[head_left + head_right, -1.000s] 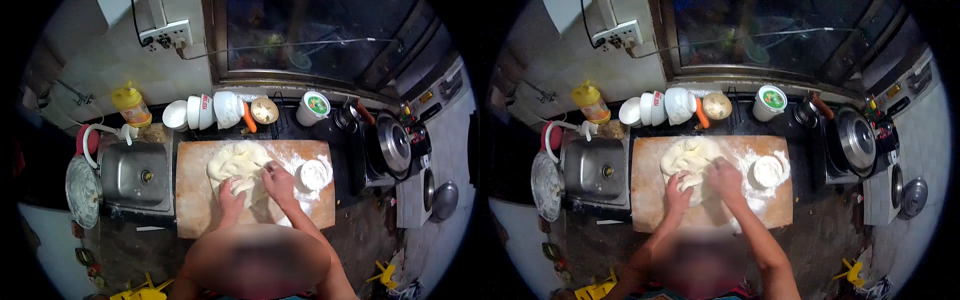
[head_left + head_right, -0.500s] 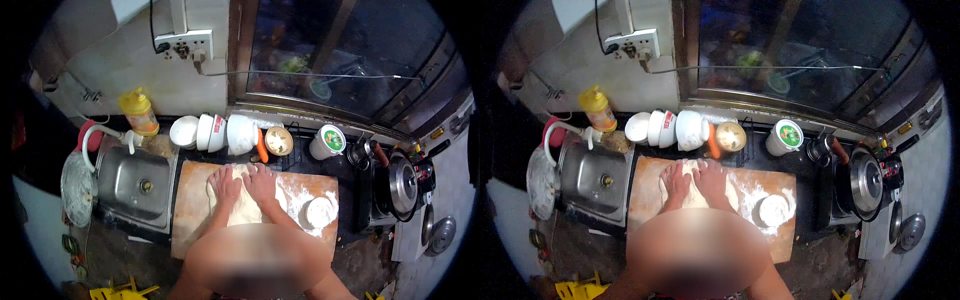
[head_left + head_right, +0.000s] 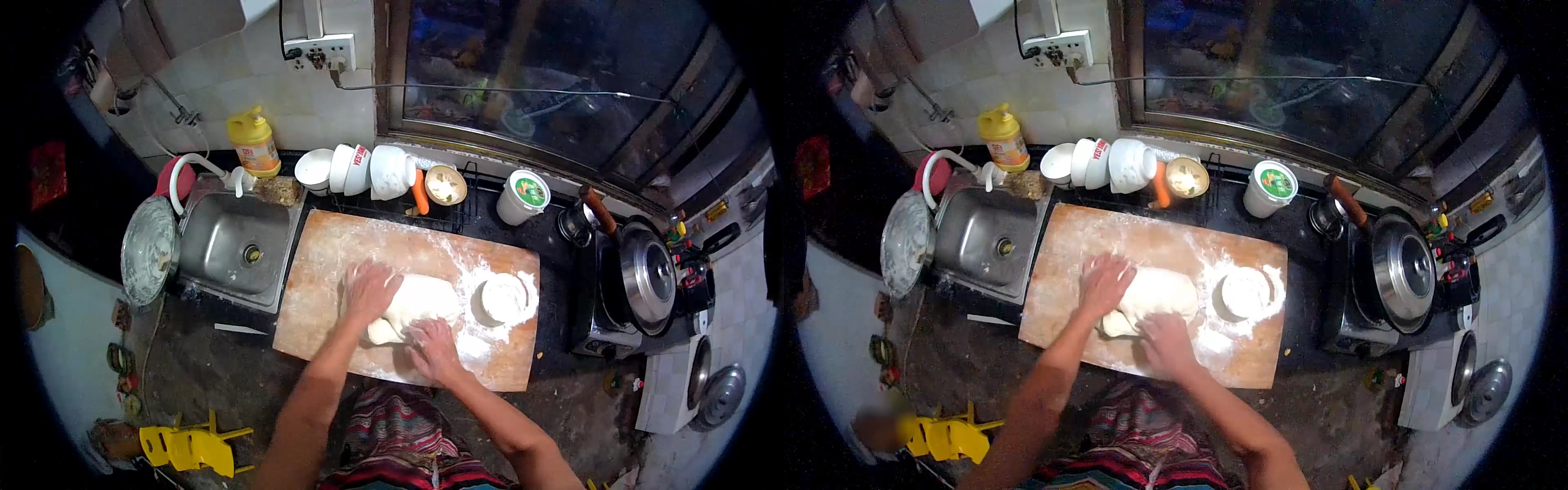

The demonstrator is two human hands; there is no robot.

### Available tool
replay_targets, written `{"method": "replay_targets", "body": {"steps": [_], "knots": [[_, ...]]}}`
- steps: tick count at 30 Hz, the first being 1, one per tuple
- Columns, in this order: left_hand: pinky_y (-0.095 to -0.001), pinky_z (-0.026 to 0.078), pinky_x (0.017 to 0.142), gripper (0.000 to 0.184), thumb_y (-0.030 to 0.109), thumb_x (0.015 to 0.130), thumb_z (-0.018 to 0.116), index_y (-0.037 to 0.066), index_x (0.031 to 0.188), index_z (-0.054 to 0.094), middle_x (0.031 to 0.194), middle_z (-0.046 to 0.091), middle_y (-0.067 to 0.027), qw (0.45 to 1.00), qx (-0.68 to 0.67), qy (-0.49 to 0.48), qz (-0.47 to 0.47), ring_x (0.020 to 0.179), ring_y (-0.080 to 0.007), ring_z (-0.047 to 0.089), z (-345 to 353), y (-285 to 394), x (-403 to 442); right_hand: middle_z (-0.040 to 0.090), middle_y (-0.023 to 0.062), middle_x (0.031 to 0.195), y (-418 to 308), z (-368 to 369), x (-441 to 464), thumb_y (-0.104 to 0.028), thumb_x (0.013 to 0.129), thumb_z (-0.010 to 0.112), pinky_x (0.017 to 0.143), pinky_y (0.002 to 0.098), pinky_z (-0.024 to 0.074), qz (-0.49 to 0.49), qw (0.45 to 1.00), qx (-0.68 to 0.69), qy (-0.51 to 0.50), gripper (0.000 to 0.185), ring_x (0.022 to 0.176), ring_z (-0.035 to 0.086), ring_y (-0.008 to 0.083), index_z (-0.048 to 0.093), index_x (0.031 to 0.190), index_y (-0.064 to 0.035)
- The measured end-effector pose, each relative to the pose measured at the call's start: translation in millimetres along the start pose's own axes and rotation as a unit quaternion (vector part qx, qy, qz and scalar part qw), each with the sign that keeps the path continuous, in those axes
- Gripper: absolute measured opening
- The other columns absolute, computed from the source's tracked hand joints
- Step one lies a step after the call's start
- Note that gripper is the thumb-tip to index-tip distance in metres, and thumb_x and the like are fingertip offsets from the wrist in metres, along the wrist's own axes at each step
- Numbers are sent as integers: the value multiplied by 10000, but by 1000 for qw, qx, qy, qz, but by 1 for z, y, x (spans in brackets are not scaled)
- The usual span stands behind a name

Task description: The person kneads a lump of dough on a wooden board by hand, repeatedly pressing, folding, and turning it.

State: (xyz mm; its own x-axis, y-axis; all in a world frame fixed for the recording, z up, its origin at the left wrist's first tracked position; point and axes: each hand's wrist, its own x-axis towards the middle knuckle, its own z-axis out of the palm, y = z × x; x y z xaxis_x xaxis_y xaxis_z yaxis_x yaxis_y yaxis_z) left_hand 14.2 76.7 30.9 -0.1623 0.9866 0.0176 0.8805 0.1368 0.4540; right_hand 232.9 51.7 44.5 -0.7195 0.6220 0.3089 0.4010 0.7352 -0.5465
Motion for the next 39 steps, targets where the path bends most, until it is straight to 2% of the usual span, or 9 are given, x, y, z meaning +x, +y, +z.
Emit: {"method": "replay_targets", "body": {"steps": [1, 5, 9, 13, 26, 30, 31, 34, 39], "knots": [[-515, 248, 1115, 412, 311, 912, 559, 48, 1225, 610, 1307, 558, -167, 999, -11, 32, -10, 1246, -334, 480, 7, 5, -16, 573, 147, 1228, 4, -8, -6, -230, 775, 699, 993, 517, 351, 41, 994, 69, -70, 440, 1172, 498, 339, 611, 1190, -111], [-548, 204, 1126, 421, 287, 908, 518, 85, 1273, 577, 1328, 512, -157, 990, 11, 138, -29, 1283, -348, 436, 22, 29, -87, 384, 148, 1467, -10, -37, 6, -396, 733, 774, 1097, 649, 202, 45, 990, -84, -101, 776, 1399, 305, 349, 453, 1406, -180], [-585, 177, 1134, 458, 224, 858, 504, 66, 1283, 565, 1339, 500, -163, 964, 32, 258, -58, 1327, -380, 392, 57, 42, -107, 328, 178, 1486, 15, -3, 21, -400, 603, 842, 1075, 670, 204, 55, 981, -121, -144, 947, 1393, 275, 418, 419, 1435, -238], [-581, 192, 1113, 448, 253, 844, 513, 42, 1232, 584, 1285, 523, -187, 961, 15, 274, -28, 1292, -386, 420, 50, 17, -54, 347, 145, 1477, 31, 7, 56, -355, 646, 844, 1077, 654, 228, 93, 975, -136, -146, 892, 1401, 276, 375, 430, 1428, -251], [-479, 375, 867, 299, 308, 920, 493, 53, 908, 649, 931, 638, -143, 974, 49, 188, -120, 941, -332, 578, 36, -53, 122, 567, 122, 1214, 105, 44, 186, -411, 606, 835, 893, 468, 406, 182, 972, -140, -41, 776, 1139, 513, 303, 572, 1278, -124], [-467, 386, 1010, 644, 561, 937, 415, 7, 1151, 664, 1174, 645, -242, 918, -254, -53, -300, 1149, -406, 571, -4, -65, 110, 514, 165, 1359, 98, 12, 179, -420, 600, 810, 1039, 488, 378, 178, 958, -58, -215, 881, 1264, 473, 338, 514, 1375, -124], [-436, 386, 1051, 783, 658, 913, 381, -5, 1264, 607, 1286, 583, -269, 878, -386, -138, -247, 1237, -403, 530, -27, -71, 97, 476, 170, 1418, 98, 2, 159, -387, 603, 806, 1097, 489, 344, 111, 976, -24, -186, 909, 1310, 443, 355, 481, 1413, -133], [-451, 401, 1025, 731, 627, 934, 364, 6, 1201, 643, 1248, 610, -251, 973, -94, -114, -179, 1184, -389, 565, -64, -28, 75, 501, 160, 1378, 57, -10, 78, -326, 630, 807, 1063, 490, 360, -39, 991, -73, -106, 836, 1284, 454, 359, 503, 1382, -125], [-506, 315, 1063, 519, 455, 976, 415, 16, 1068, 678, 1129, 664, -181, 996, -10, -82, -37, 1107, -338, 594, -7, 14, 2, 544, 129, 1278, 1, -24, -2, -226, 735, 764, 981, 494, 369, 5, 992, -48, -113, 567, 1193, 492, 345, 569, 1258, -126]]}}
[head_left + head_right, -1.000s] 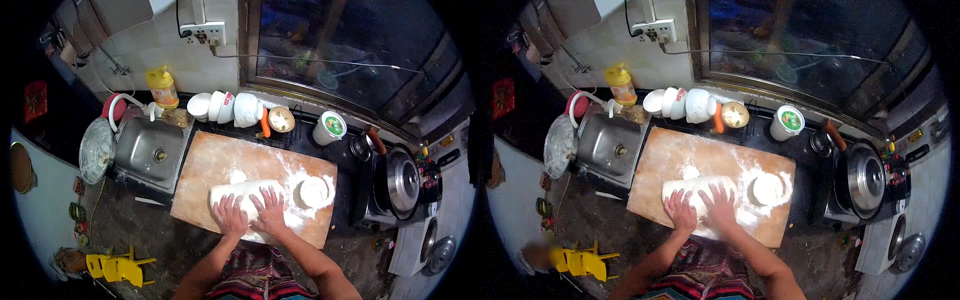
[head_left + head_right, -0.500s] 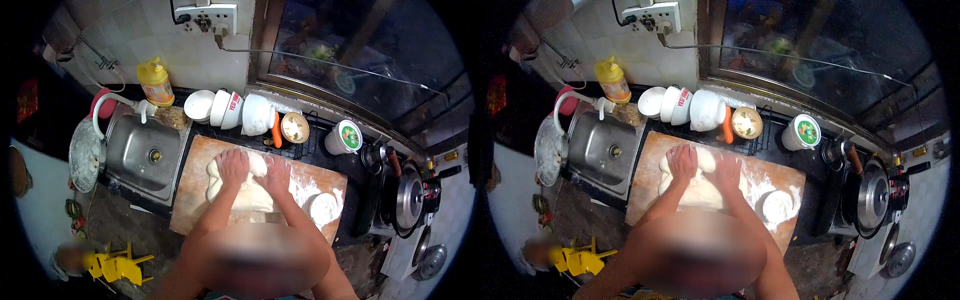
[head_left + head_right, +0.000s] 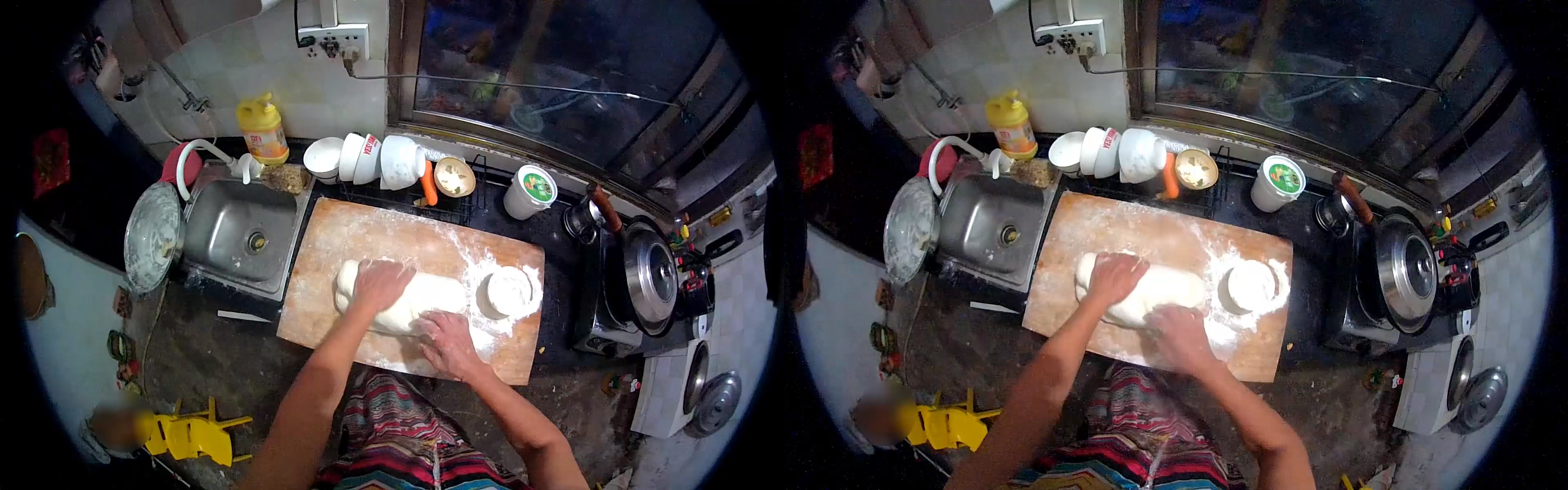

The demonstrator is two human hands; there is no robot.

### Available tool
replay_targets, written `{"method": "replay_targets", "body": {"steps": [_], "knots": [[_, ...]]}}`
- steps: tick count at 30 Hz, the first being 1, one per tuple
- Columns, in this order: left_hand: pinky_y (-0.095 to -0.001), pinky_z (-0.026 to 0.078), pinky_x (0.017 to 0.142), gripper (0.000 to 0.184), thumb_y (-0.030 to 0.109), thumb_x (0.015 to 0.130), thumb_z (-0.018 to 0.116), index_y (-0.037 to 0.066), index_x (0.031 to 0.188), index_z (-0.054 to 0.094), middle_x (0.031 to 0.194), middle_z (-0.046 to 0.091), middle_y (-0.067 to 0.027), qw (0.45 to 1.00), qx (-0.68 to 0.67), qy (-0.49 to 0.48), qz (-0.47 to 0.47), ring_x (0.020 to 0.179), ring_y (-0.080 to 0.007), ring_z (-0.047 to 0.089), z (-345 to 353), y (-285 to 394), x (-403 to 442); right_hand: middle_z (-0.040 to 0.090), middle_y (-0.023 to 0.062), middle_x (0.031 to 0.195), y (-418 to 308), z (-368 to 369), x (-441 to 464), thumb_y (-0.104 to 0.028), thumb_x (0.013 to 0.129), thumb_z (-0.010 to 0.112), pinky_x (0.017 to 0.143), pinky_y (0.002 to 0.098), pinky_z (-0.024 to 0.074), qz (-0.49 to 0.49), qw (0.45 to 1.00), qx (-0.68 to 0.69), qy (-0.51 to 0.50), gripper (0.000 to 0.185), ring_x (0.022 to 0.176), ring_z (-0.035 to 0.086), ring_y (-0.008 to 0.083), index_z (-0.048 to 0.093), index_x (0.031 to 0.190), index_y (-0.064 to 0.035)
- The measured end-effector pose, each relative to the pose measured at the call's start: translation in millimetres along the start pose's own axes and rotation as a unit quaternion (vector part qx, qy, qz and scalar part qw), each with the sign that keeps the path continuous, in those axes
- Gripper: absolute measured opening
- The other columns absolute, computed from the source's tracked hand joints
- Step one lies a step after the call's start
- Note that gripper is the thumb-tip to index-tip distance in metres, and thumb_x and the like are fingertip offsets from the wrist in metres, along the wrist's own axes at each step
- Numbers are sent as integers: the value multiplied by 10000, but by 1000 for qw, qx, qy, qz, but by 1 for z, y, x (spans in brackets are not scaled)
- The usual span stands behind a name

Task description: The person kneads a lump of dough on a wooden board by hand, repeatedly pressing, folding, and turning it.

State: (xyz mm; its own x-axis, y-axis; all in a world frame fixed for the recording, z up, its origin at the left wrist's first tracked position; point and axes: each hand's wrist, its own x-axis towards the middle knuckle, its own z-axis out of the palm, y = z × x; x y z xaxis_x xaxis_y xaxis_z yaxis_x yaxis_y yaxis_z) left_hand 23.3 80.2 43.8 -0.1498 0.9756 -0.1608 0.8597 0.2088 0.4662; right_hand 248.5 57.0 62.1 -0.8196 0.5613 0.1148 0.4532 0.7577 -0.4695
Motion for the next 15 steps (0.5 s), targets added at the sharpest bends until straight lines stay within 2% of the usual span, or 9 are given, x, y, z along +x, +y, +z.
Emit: {"method": "replay_targets", "body": {"steps": [3, 4, 7, 8, 11, 12, 15], "knots": [[-506, 292, 1076, 426, 386, 973, 458, 42, 1123, 659, 1174, 647, -141, 990, 48, 130, 23, 1190, -293, 540, 32, 3, -48, 563, 141, 1266, -9, -13, -3, -295, 796, 673, 1014, 509, 331, 104, 994, 21, 35, 445, 1215, 482, 340, 628, 1218, -164], [-518, 272, 1091, 392, 336, 941, 505, 65, 1197, 627, 1252, 600, -140, 979, 70, 191, 28, 1244, -304, 492, 46, 2, -63, 556, 148, 1273, -6, -5, 3, -320, 815, 651, 1053, 534, 295, 99, 988, 54, 107, 452, 1235, 471, 348, 623, 1232, -147], [-543, 239, 1111, 451, 297, 914, 483, 66, 1291, 569, 1338, 532, -153, 967, 44, 249, 14, 1306, -345, 428, 61, 9, -96, 541, 145, 1298, 1, 27, 20, -332, 819, 643, 1093, 570, 247, 102, 986, -33, 127, 473, 1276, 442, 355, 614, 1250, -140], [-572, 233, 1103, 485, 289, 859, 523, 69, 1288, 572, 1350, 516, -164, 966, 30, 256, 20, 1299, -371, 424, 67, 7, -101, 523, 140, 1325, 7, 39, 18, -345, 788, 656, 1120, 586, 206, 87, 986, -29, 138, 516, 1311, 411, 355, 607, 1263, -149], [-575, 241, 1093, 494, 306, 831, 553, 70, 1264, 591, 1315, 545, -156, 956, 39, 289, 24, 1291, -367, 436, 69, -1, -86, 523, 127, 1326, 29, 58, 28, -365, 745, 678, 1125, 584, 199, 89, 987, -19, 134, 567, 1322, 402, 344, 604, 1267, -157], [-573, 252, 1083, 507, 309, 813, 556, 66, 1257, 592, 1294, 554, -156, 953, 47, 299, 30, 1264, -368, 450, 66, -5, -72, 540, 115, 1297, 34, 59, 38, -384, 715, 688, 1102, 578, 225, 101, 985, -32, 136, 581, 1298, 422, 334, 618, 1247, -163], [-571, 262, 1066, 491, 301, 813, 557, 64, 1241, 600, 1264, 565, -150, 960, 42, 277, 9, 1225, -365, 469, 61, -20, -26, 549, 100, 1273, 59, 61, 78, -384, 721, 680, 1069, 565, 258, 137, 982, -19, 127, 552, 1263, 445, 320, 630, 1224, -163]]}}
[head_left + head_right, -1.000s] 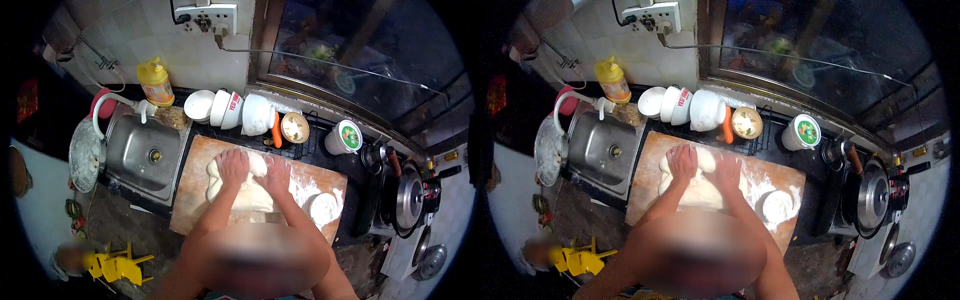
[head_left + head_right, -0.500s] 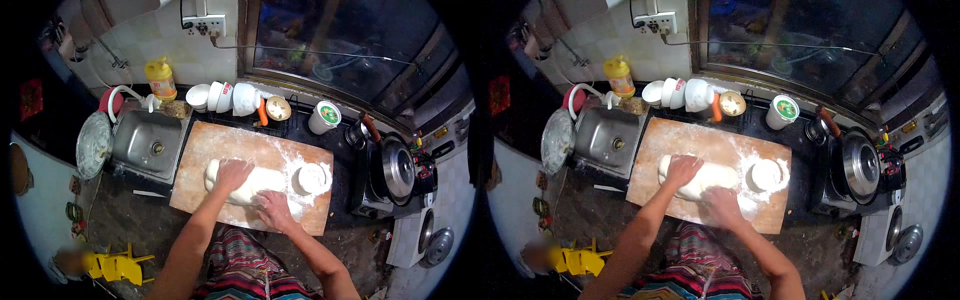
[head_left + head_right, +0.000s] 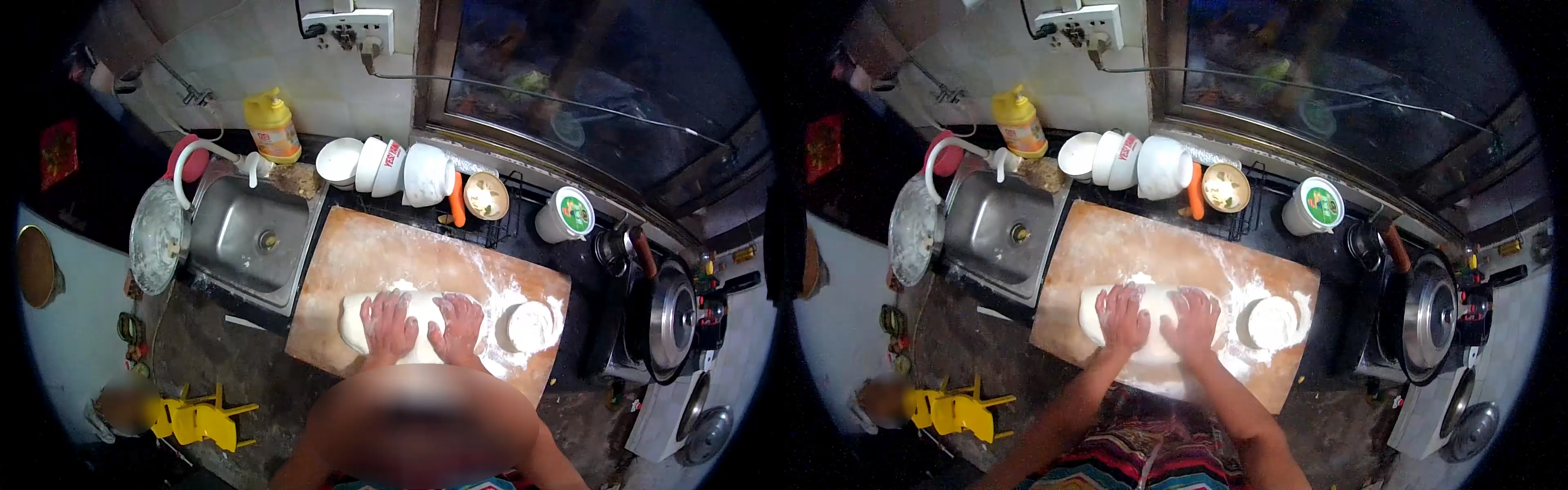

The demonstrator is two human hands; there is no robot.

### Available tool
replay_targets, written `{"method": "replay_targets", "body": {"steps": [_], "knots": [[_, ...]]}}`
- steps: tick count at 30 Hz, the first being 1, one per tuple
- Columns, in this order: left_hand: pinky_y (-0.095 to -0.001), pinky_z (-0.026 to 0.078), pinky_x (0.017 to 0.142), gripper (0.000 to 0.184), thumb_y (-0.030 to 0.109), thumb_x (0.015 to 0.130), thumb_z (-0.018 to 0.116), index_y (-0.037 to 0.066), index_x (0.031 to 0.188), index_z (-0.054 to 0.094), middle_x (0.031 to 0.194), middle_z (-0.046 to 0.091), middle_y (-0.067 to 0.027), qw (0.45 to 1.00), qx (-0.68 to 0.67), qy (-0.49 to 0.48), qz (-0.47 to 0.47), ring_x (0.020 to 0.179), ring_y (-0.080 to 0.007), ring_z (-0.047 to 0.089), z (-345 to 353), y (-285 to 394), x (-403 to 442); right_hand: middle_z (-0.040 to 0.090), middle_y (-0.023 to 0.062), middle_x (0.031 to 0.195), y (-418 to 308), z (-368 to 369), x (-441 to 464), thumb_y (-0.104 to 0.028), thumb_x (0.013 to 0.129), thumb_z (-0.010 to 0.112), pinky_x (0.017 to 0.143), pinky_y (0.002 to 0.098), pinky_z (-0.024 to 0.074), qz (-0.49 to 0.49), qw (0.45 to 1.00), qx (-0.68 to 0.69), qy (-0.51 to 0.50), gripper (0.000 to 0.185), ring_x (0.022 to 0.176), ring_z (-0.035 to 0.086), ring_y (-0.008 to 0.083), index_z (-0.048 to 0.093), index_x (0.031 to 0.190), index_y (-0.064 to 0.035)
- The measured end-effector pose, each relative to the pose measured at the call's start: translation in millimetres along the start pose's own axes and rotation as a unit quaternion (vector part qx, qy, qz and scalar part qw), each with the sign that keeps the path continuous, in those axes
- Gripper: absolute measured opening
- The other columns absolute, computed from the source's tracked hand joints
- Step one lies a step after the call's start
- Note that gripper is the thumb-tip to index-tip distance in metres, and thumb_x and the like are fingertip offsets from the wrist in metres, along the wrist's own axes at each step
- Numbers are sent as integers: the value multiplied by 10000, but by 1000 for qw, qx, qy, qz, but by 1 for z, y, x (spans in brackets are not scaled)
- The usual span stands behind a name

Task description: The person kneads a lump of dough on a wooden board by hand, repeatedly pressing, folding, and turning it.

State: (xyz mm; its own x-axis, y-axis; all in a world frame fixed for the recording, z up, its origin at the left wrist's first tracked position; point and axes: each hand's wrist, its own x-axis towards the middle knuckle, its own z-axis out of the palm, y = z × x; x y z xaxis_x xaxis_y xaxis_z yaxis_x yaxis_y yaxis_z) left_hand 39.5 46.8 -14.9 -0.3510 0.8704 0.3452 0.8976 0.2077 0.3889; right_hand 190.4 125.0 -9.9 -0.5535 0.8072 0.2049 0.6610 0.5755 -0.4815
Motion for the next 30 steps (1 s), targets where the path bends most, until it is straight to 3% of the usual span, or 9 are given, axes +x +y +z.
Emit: {"method": "replay_targets", "body": {"steps": [9, 12, 16, 17, 18, 22, 24, 28, 30], "knots": [[-448, 450, 812, 258, 245, 871, 527, 57, 746, 650, 784, 672, -130, 996, -34, 74, -21, 835, -306, 632, 57, -38, 126, 686, 103, 922, 25, 32, 108, -349, 852, 591, 870, 461, 405, 90, 991, -26, 99, 310, 924, 613, 281, 702, 909, -65], [-483, 468, 783, 264, 233, 875, 519, 40, 758, 656, 805, 677, -149, 996, -32, -38, -69, 869, -326, 645, 59, -43, 144, 683, 165, 1032, 27, 32, 119, -360, 904, 542, 838, 466, 439, 119, 990, -63, 52, 378, 986, 614, 341, 697, 979, -24], [-493, 495, 800, 305, 249, 903, 482, 34, 794, 669, 855, 683, -185, 990, -23, -126, 51, 909, -376, 664, 20, -38, 132, 662, 214, 1048, 8, -16, 91, -355, 905, 562, 845, 460, 463, 70, 997, 44, -5, 390, 982, 607, 385, 679, 1049, -12], [-493, 490, 842, 339, 295, 924, 470, 21, 908, 669, 956, 691, -185, 966, -43, -252, -20, 978, -383, 654, -3, -33, 135, 647, 203, 1066, 11, -21, 66, -359, 890, 594, 896, 460, 433, 42, 998, 45, -27, 390, 1019, 583, 378, 668, 1079, -26], [-496, 474, 867, 359, 317, 931, 462, 22, 933, 666, 986, 684, -191, 965, -40, -257, -34, 997, -385, 638, -30, -15, 130, 647, 161, 1109, 2, -30, 37, -393, 859, 608, 1002, 478, 357, 21, 998, 60, -24, 385, 1103, 546, 344, 704, 1077, -91], [-501, 389, 993, 415, 372, 939, 480, 20, 1050, 668, 1111, 662, -193, 952, -71, -292, -50, 1101, -361, 587, -43, 25, 61, 642, 82, 1123, -39, -72, -61, -361, 840, 641, 937, 473, 348, -91, 994, 44, -45, 333, 1083, 529, 284, 694, 1075, -130], [-506, 314, 1070, 381, 336, 928, 508, 43, 1112, 666, 1141, 657, -168, 976, -8, -216, 38, 1172, -333, 553, -47, 31, 15, 658, 101, 1084, -42, -90, -73, -267, 834, 655, 890, 451, 410, -93, 988, 36, -120, 270, 1031, 568, 297, 704, 1054, -117], [-540, 256, 1101, 380, 305, 868, 566, 81, 1164, 646, 1229, 607, -131, 996, -31, -85, 25, 1251, -326, 482, -47, 29, -46, 670, 164, 1022, -17, -84, -38, -98, 826, 648, 804, 419, 509, -95, 986, 136, -27, 225, 932, 614, 363, 708, 1041, -71], [-562, 260, 1090, 397, 295, 832, 593, 89, 1169, 638, 1263, 578, -121, 999, -31, -34, 25, 1263, -335, 461, -42, 26, -69, 661, 181, 1052, -11, -64, 0, -144, 827, 666, 883, 422, 498, -94, 982, 156, -54, 255, 972, 603, 379, 692, 1062, -48]]}}
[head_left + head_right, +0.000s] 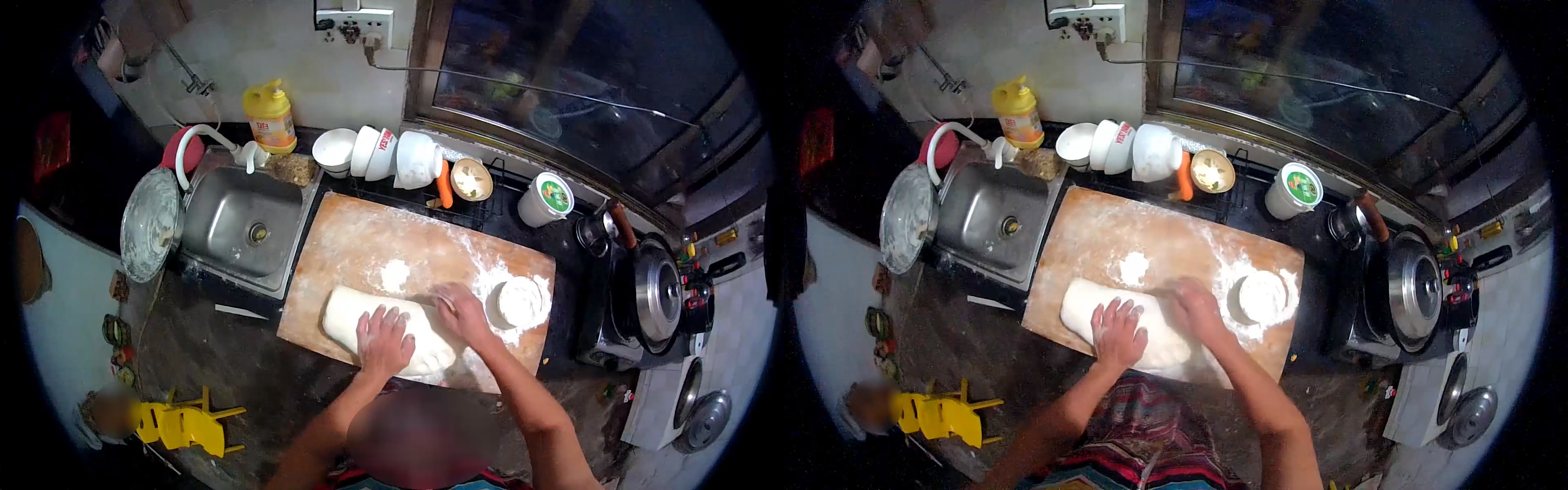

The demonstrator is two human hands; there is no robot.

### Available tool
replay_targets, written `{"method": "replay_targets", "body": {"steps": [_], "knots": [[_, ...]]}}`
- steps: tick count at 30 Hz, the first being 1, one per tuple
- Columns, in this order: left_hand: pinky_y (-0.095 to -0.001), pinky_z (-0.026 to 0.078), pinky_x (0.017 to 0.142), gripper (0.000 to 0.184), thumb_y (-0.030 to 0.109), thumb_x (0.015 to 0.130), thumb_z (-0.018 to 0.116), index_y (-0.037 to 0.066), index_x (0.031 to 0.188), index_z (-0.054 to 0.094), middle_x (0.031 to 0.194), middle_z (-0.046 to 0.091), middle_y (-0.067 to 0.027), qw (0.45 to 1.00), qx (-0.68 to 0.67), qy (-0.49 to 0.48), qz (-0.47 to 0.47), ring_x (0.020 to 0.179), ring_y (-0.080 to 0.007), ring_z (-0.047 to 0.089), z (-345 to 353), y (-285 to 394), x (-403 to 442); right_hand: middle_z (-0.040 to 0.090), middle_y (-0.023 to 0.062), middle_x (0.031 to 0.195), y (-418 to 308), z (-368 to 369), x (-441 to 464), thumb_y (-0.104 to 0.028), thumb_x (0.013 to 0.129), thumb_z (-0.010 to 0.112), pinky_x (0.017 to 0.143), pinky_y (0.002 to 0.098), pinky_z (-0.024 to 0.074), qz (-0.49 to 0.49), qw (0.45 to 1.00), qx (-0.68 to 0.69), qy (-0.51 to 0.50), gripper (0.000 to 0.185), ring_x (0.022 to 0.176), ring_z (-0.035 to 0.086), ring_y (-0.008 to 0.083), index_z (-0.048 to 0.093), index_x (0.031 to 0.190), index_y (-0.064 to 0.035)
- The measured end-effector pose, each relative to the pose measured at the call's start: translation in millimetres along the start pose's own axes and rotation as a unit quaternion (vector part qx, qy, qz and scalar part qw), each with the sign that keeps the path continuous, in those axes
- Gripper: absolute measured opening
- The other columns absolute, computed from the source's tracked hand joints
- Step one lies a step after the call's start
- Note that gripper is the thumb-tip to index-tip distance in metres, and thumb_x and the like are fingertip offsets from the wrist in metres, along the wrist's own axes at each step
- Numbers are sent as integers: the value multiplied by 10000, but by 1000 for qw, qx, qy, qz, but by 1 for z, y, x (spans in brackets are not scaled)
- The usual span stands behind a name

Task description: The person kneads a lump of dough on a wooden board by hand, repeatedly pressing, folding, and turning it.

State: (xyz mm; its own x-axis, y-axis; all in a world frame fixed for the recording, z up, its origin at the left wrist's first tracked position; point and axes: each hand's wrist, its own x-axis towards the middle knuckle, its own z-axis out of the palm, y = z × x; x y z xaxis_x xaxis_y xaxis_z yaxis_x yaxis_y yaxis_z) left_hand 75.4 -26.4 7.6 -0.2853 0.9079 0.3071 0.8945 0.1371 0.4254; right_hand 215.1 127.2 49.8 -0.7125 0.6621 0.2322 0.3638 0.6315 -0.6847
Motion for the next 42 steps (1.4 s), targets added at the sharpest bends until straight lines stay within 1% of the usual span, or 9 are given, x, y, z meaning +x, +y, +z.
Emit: {"method": "replay_targets", "body": {"steps": [6, 15, 18, 24, 28, 31, 35, 38, 42], "knots": [[-568, 277, 1077, 458, 310, 778, 610, 117, 1193, 636, 1254, 577, -113, 1000, -6, 16, -9, 1244, -335, 473, 11, -9, -2, 619, 190, 1108, 11, 69, 80, -177, 823, 666, 960, 414, 471, 55, 992, -78, -79, 362, 1086, 581, 376, 638, 1158, -44], [-560, 302, 1052, 438, 307, 754, 624, 119, 1149, 655, 1227, 590, -101, 998, -9, 55, 4, 1224, -319, 487, 17, -15, -4, 583, 161, 1134, 81, 49, 55, -94, 837, 657, 878, 373, 497, -144, 952, -79, -260, 289, 1045, 579, 332, 626, 1122, -53], [-560, 305, 1043, 440, 304, 747, 624, 117, 1144, 652, 1208, 590, -104, 998, -23, 50, 28, 1212, -324, 492, 23, -22, 14, 641, 172, 1074, 110, 25, 30, -133, 860, 615, 863, 388, 497, -43, 950, -45, -305, 202, 1051, 601, 318, 643, 1024, -18], [-501, 365, 944, 308, 323, 839, 568, 44, 827, 700, 886, 679, -132, 999, -29, -11, 9, 961, -303, 605, 59, -31, 127, 669, 49, 973, 54, -54, -13, -123, 885, 662, 777, 305, 488, 344, 886, 305, -67, 183, 856, 608, 146, 667, 1050, -44], [-443, 428, 863, 321, 279, 909, 532, -9, 837, 656, 803, 652, -166, 980, -91, -117, -133, 857, -278, 613, 61, -33, 180, 622, 20, 917, 9, -24, -41, -48, 880, 682, 693, 266, 502, 268, 952, 145, -42, 121, 792, 596, 101, 662, 998, -34], [-377, 450, 757, 280, 235, 933, 539, -27, 855, 600, 766, 592, -171, 878, -422, 11, -227, 755, -216, 561, 25, -30, 170, 612, 129, 937, -17, 3, -31, -39, 846, 690, 683, 346, 522, 88, 995, 45, -13, 178, 778, 642, 238, 632, 1007, 8], [-262, 400, 625, 154, 183, 926, 585, 48, 871, 535, 726, 513, -2, 749, -522, 212, -349, 665, -122, 468, -8, -20, 57, 581, 210, 941, -36, 10, -4, 5, 814, 608, 695, 443, 504, 46, 993, -91, -65, 134, 811, 609, 421, 618, 948, -10], [-320, 480, 516, 228, 269, 868, 661, 72, 917, 559, 743, 592, -53, 584, -574, 91, -567, 557, -169, 550, 26, -15, -25, 599, 224, 967, 2, 34, 11, -12, 816, 575, 731, 447, 520, 72, 977, -187, -73, 169, 856, 629, 419, 628, 977, -22], [-412, 534, 820, 507, 399, 880, 700, 41, 1194, 526, 1081, 602, -120, 405, -740, -63, -533, 1005, -237, 604, 35, 12, -34, 624, 207, 1066, 7, 12, 11, -27, 804, 632, 757, 412, 542, 98, 972, -116, -179, 311, 895, 658, 378, 650, 1114, -44]]}}
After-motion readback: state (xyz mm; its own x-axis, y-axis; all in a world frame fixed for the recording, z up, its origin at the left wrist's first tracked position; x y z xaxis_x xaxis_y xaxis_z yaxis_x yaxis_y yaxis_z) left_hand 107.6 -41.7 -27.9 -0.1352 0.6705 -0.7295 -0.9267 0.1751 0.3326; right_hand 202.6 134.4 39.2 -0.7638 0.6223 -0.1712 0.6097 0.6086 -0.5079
